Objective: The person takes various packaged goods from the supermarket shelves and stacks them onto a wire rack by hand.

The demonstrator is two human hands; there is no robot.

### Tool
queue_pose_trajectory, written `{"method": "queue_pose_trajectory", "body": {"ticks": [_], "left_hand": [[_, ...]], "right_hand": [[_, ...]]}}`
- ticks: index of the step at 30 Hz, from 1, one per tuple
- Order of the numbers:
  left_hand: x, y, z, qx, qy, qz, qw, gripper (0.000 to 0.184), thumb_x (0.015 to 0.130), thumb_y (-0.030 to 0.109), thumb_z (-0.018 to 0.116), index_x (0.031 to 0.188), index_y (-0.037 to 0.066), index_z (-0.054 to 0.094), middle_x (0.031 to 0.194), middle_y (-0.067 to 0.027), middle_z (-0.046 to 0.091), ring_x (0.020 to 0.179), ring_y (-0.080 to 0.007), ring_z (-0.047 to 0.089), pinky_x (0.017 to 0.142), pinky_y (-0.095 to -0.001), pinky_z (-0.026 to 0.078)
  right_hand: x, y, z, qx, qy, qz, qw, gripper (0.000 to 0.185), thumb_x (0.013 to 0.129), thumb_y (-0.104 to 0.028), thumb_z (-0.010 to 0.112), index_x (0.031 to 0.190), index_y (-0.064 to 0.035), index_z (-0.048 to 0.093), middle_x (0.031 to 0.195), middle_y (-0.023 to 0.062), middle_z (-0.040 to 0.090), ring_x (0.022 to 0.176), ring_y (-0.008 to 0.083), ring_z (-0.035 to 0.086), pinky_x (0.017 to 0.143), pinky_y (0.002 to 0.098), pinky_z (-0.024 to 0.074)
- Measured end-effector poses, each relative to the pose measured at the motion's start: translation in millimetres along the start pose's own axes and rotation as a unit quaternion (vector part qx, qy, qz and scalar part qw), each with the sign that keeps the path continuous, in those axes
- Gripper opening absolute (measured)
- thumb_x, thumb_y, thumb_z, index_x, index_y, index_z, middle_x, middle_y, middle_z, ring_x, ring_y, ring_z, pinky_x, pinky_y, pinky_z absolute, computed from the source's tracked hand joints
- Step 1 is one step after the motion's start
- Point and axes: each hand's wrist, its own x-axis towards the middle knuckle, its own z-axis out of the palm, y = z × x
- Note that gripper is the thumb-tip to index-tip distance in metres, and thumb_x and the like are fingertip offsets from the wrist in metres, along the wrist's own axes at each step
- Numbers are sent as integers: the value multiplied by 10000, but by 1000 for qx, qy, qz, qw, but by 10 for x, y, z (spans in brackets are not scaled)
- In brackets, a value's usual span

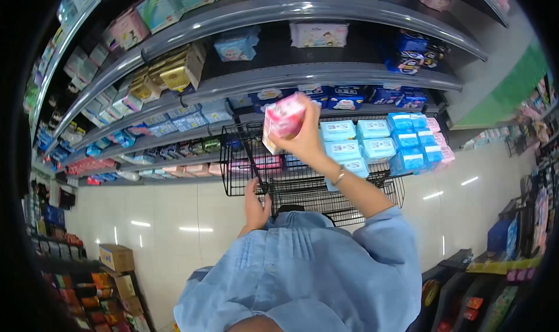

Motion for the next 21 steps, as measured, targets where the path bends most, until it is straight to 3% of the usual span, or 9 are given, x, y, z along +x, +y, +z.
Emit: {"method": "queue_pose_trajectory", "body": {"ticks": [3,6,8,13,16,17,20,21], "left_hand": [[369,15,322,-82,-51,-36,995,691,795,-18,592,1388,-36,237,1323,-202,401,1189,-309,450,986,-376,402],[725,-109,651,-138,-106,-46,984,826,799,-6,627,1441,-33,109,1365,-196,366,1214,-281,436,991,-360,403],[897,-252,874,-131,-131,0,983,846,803,-5,631,1451,-31,88,1374,-196,363,1219,-281,440,996,-357,400],[1003,-559,1200,-227,-188,-41,955,835,833,13,629,1449,-34,68,1391,-192,357,1232,-280,456,1014,-356,391],[946,-713,1237,-155,-210,-33,965,784,833,4,622,1429,-47,115,1373,-198,374,1220,-274,462,1008,-359,398],[928,-828,1264,-146,-202,-45,967,739,808,81,654,1393,-77,230,1361,-249,367,1215,-344,443,1022,-394,369],[864,-680,1010,20,-194,6,981,662,790,76,639,1340,-85,308,1340,-267,367,1197,-381,442,1028,-401,364],[851,-562,899,-3,-188,-18,982,604,772,66,619,1296,-85,358,1323,-275,381,1187,-416,436,1029,-414,362]], "right_hand": [[-370,592,176,-207,44,85,974,978,558,-214,834,1343,-35,279,1244,220,326,1160,408,378,983,469,369],[-440,784,311,-286,72,123,947,921,551,-229,807,1313,-48,322,1205,228,376,1113,424,396,933,489,353],[-473,928,373,-318,95,117,936,897,550,-222,805,1294,-36,340,1191,233,390,1102,428,392,940,484,334],[-635,1283,421,-290,146,134,936,878,534,-171,816,1263,-21,348,1241,275,361,1162,460,355,990,492,317],[-637,1306,379,-285,160,132,936,858,545,-158,810,1253,-6,348,1242,285,351,1168,465,347,1000,494,316],[-630,1303,372,-285,163,127,936,856,547,-153,810,1252,-5,348,1244,284,349,1166,464,348,1002,493,316],[-572,1236,382,-287,155,122,937,855,525,-124,821,1237,-2,362,1266,274,352,1172,454,362,992,480,346],[-548,1258,398,-293,154,127,935,863,527,-129,827,1241,1,360,1270,276,349,1172,455,361,992,479,347]]}}
